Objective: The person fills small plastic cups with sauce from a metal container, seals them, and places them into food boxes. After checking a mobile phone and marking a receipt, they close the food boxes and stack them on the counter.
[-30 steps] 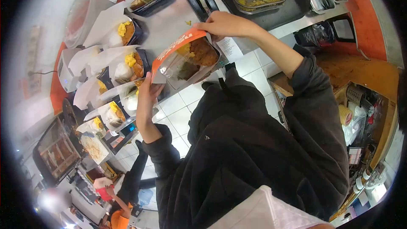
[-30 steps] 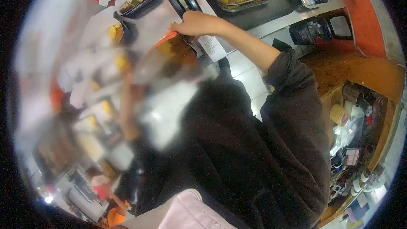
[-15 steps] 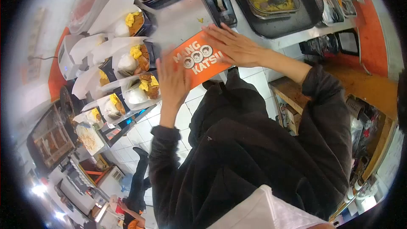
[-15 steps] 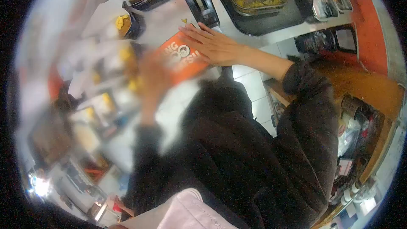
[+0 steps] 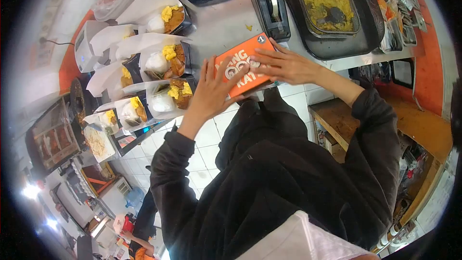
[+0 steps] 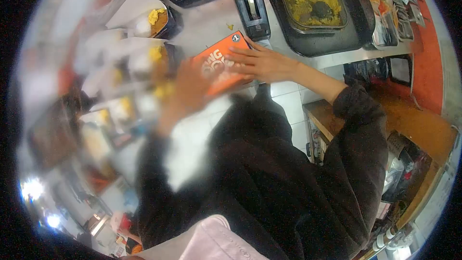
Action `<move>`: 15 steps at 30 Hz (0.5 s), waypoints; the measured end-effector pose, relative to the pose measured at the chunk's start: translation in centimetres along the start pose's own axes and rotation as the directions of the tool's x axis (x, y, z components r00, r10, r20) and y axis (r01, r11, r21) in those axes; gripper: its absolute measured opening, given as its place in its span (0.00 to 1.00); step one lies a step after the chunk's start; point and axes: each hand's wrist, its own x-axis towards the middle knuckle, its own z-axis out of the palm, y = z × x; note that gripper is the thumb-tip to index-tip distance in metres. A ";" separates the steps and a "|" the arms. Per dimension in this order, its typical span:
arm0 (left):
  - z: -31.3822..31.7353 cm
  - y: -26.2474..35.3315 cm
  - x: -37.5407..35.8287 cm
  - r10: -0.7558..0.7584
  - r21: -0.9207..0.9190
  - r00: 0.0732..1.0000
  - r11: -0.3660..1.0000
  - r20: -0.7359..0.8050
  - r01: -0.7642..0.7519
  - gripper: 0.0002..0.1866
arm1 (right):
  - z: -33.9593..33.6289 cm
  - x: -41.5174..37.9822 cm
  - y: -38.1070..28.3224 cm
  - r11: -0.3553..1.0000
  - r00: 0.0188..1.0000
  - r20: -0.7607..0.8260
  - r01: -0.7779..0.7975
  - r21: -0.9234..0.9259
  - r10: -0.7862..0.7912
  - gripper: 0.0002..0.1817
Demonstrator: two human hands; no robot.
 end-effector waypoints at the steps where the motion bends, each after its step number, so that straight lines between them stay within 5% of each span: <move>1: -0.1 0.8 -0.2 -0.034 0.013 0.998 0.999 -0.061 0.035 0.39 | -0.3 0.0 -0.7 0.997 0.999 0.017 -0.046 0.066 0.045 0.34; 4: 0.9 2.0 0.3 -0.114 -0.110 0.981 0.989 -0.158 0.098 0.39 | 0.5 -0.4 -0.6 0.995 0.995 0.006 -0.095 0.030 0.095 0.34; 6: 2.2 2.3 0.5 -0.165 -0.120 0.940 0.984 -0.300 0.135 0.40 | 0.3 -0.7 -1.1 0.991 0.991 -0.049 -0.120 0.061 0.123 0.25; 7: 2.2 2.3 0.3 -0.158 -0.098 0.945 0.986 -0.286 0.135 0.39 | 0.7 -0.3 -0.2 0.853 0.907 -0.277 -0.144 0.502 0.316 0.15; 8: 2.2 2.1 0.3 -0.163 -0.101 0.943 0.985 -0.291 0.139 0.39 | 0.8 -0.2 0.7 0.855 0.910 -0.274 -0.141 0.500 0.310 0.15; 9: 2.3 1.9 0.1 -0.149 -0.094 0.951 0.987 -0.269 0.128 0.39 | -0.6 1.1 1.0 0.653 0.645 -0.304 -0.411 0.636 0.701 0.12; 10: 2.4 1.6 0.0 -0.134 -0.085 0.959 0.990 -0.249 0.116 0.39 | -1.3 1.9 1.5 0.345 0.238 -0.253 -0.547 0.763 0.938 0.10; 11: 2.2 1.3 -0.2 -0.133 -0.082 0.959 0.990 -0.251 0.116 0.39 | -0.9 1.9 2.7 0.347 0.238 -0.255 -0.545 0.763 0.937 0.10; 13: 1.8 0.7 -0.4 -0.068 -0.018 0.978 0.998 -0.196 0.066 0.40 | 1.0 1.5 5.1 -0.046 0.199 0.238 -0.666 0.745 0.951 0.10; 14: 1.7 0.5 -0.4 -0.065 -0.017 0.978 0.998 -0.197 0.063 0.40 | 2.2 1.0 4.9 -0.047 0.197 0.236 -0.665 0.745 0.952 0.10; 15: 1.6 0.2 -0.5 -0.048 -0.022 0.978 0.999 -0.204 0.044 0.40 | 3.5 0.7 4.5 -0.050 0.189 0.137 -0.402 0.914 0.972 0.11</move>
